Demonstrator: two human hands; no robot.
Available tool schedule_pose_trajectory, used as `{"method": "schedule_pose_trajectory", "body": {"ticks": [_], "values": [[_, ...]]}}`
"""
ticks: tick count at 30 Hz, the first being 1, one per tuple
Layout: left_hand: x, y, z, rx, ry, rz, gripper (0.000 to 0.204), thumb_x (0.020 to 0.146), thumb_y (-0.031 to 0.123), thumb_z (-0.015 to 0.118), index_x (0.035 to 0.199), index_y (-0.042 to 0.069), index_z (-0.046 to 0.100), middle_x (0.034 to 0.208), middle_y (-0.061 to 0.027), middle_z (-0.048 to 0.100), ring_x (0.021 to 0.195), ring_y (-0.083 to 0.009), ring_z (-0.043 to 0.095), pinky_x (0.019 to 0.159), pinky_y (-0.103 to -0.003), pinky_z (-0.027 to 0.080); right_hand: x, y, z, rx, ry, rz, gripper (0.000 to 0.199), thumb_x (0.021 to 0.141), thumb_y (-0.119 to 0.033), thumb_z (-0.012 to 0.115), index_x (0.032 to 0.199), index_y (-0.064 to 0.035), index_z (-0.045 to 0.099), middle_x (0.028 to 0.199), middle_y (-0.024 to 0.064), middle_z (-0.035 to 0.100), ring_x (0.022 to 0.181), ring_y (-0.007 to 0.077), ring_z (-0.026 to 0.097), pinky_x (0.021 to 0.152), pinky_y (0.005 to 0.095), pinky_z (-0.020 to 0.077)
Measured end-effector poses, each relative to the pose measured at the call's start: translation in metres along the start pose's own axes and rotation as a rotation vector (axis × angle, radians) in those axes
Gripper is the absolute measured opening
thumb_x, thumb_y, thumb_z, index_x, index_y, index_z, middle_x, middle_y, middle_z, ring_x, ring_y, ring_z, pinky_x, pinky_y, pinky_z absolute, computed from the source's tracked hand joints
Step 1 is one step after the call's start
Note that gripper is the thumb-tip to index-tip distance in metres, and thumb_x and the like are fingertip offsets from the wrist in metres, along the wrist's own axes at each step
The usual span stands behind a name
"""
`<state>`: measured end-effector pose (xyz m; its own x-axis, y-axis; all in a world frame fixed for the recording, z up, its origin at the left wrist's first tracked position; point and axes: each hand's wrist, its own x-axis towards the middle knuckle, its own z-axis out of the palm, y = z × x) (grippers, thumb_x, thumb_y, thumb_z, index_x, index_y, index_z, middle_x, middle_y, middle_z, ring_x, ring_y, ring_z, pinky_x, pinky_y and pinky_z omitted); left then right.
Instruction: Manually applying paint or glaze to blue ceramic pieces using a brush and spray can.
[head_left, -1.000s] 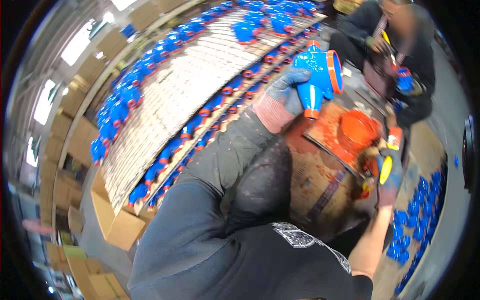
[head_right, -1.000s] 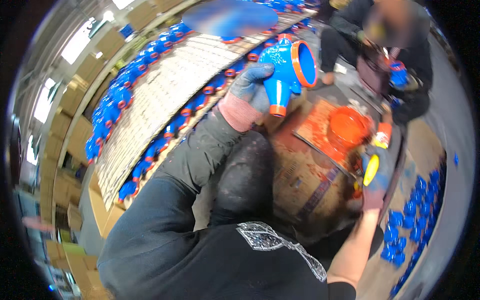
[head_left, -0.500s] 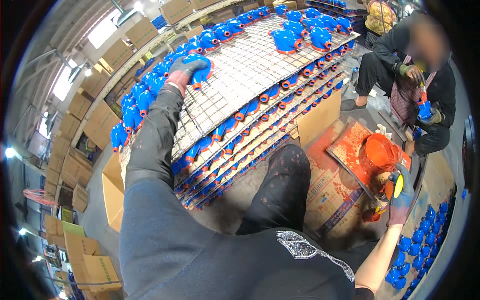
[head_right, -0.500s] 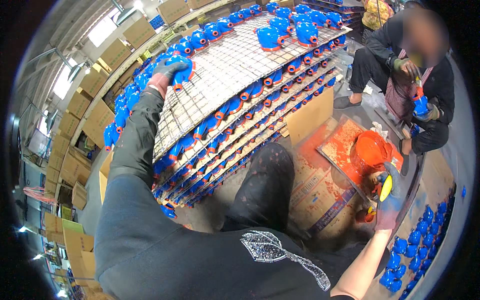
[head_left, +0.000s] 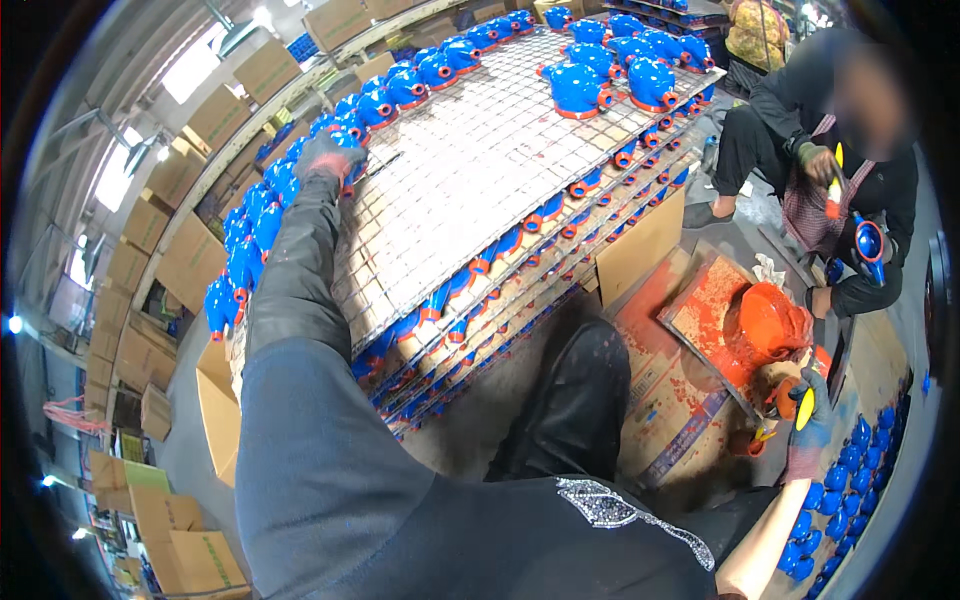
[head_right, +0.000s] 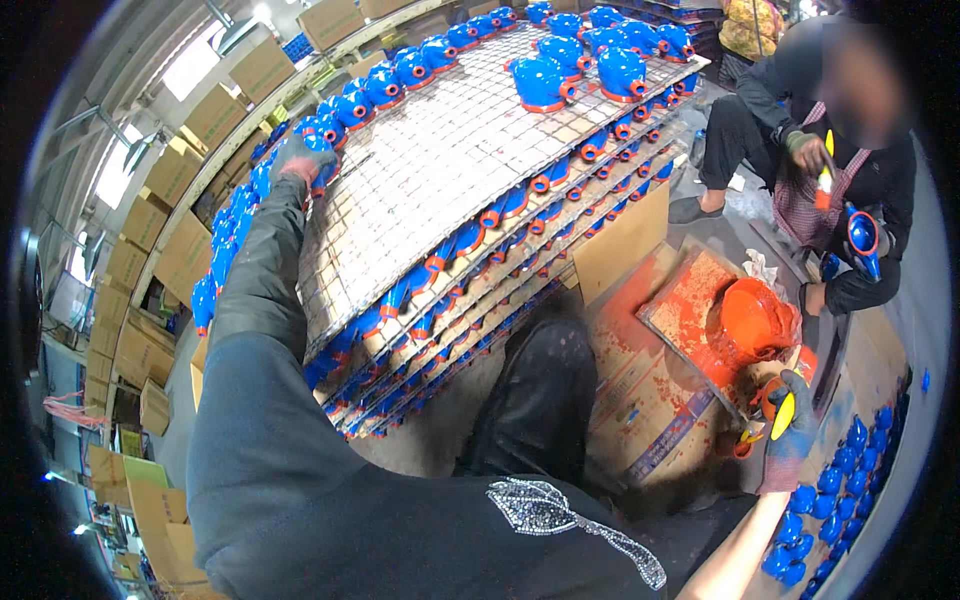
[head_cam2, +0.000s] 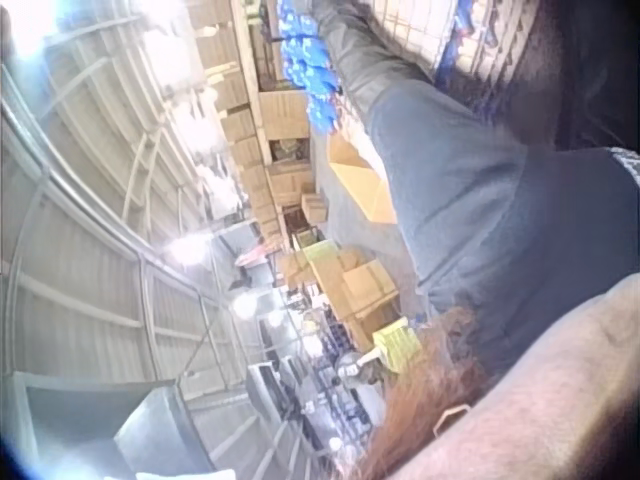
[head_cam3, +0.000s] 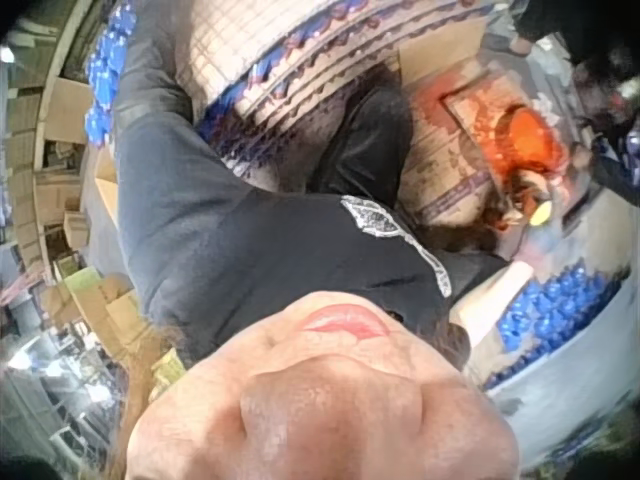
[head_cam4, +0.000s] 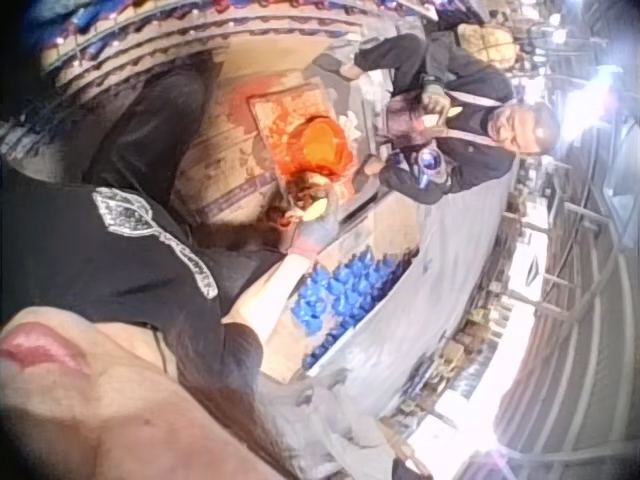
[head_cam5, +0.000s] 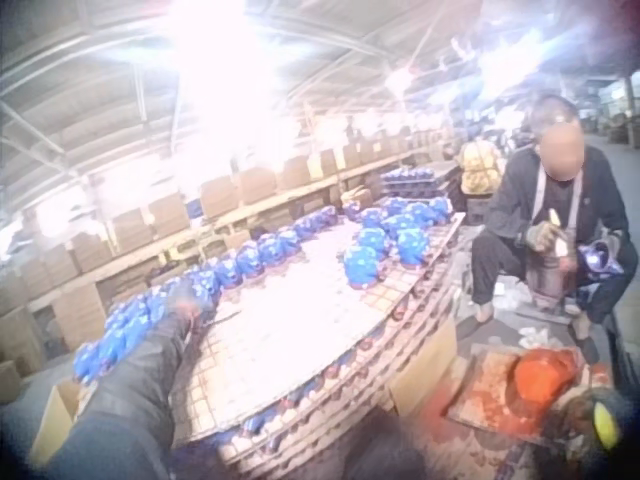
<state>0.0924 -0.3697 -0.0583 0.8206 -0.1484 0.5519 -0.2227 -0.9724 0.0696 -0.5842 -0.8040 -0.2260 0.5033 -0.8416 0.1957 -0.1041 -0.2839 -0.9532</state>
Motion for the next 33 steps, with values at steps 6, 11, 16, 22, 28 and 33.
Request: {"method": "schedule_pose_trajectory", "body": {"ticks": [6, 11, 16, 22, 28, 33], "values": [[0.019, -0.009, 0.000, -0.067, -0.285, -0.144, 0.060, 0.058, 0.044, 0.077, 0.097, 0.000, 0.066, 0.095, -0.0181, 0.067, 0.084, -0.0300, 0.065, 0.073, -0.040, 0.051, -0.008, -0.002, 0.002, -0.042, -0.003, 0.033, 0.028, 0.092, -0.006, 0.047, 0.116, -0.0035, 0.062, 0.095, 0.0012, 0.059, 0.083, 0.0087, 0.054, 0.077, 0.0193, 0.0425], [0.064, -0.049, 0.024, 0.019, -0.350, -0.019, 0.056, 0.072, 0.040, 0.076, 0.109, -0.001, 0.063, 0.105, -0.0170, 0.064, 0.084, -0.0260, 0.060, 0.073, -0.040, 0.049, -0.022, -0.017, 0.002, 0.290, 0.189, 0.156, 0.027, 0.093, -0.014, 0.051, 0.114, -0.0021, 0.062, 0.100, 0.0028, 0.061, 0.088, 0.0095, 0.056, 0.079, 0.0224, 0.0447], [0.048, 0.050, 0.066, -0.082, -0.662, 0.282, 0.055, 0.084, 0.045, 0.063, 0.112, -0.002, 0.061, 0.107, -0.0176, 0.062, 0.092, -0.0237, 0.061, 0.074, -0.035, 0.049, -0.018, -0.026, -0.007, 0.552, 0.148, 0.212, 0.027, 0.093, -0.024, 0.054, 0.108, -0.0045, 0.065, 0.093, 0.0008, 0.064, 0.080, 0.0101, 0.058, 0.073, 0.0242, 0.0469], [0.010, 0.250, 0.021, -0.720, -0.536, 0.846, 0.044, 0.089, 0.030, 0.058, 0.117, -0.003, 0.057, 0.113, -0.0160, 0.060, 0.100, -0.0222, 0.058, 0.085, -0.033, 0.046, -0.064, -0.036, -0.070, 0.001, 0.360, -0.115, 0.026, 0.092, -0.013, 0.055, 0.111, 0.0033, 0.060, 0.104, 0.0085, 0.064, 0.089, 0.0147, 0.062, 0.078, 0.0256, 0.0507], [-0.149, 0.321, -0.116, -0.957, -0.675, 1.075, 0.035, 0.090, 0.007, 0.053, 0.124, -0.004, 0.052, 0.120, -0.0115, 0.057, 0.114, -0.0209, 0.051, 0.101, -0.032, 0.036, -0.126, 0.049, -0.155, -0.535, 1.000, -0.231, 0.020, 0.084, 0.001, 0.056, 0.102, -0.0067, 0.063, 0.096, 0.0088, 0.066, 0.088, 0.0180, 0.064, 0.076, 0.0282, 0.0507], [-0.252, 0.373, -0.156, -0.786, -0.654, 1.531, 0.039, 0.081, 0.008, 0.062, 0.117, -0.004, 0.056, 0.115, -0.0120, 0.059, 0.109, -0.0225, 0.054, 0.098, -0.035, 0.040, -0.165, 0.141, -0.220, -0.433, 1.328, 0.173, 0.021, 0.079, -0.004, 0.059, 0.098, -0.0112, 0.061, 0.085, 0.0102, 0.065, 0.080, 0.0254, 0.064, 0.068, 0.0341, 0.0500]]}}
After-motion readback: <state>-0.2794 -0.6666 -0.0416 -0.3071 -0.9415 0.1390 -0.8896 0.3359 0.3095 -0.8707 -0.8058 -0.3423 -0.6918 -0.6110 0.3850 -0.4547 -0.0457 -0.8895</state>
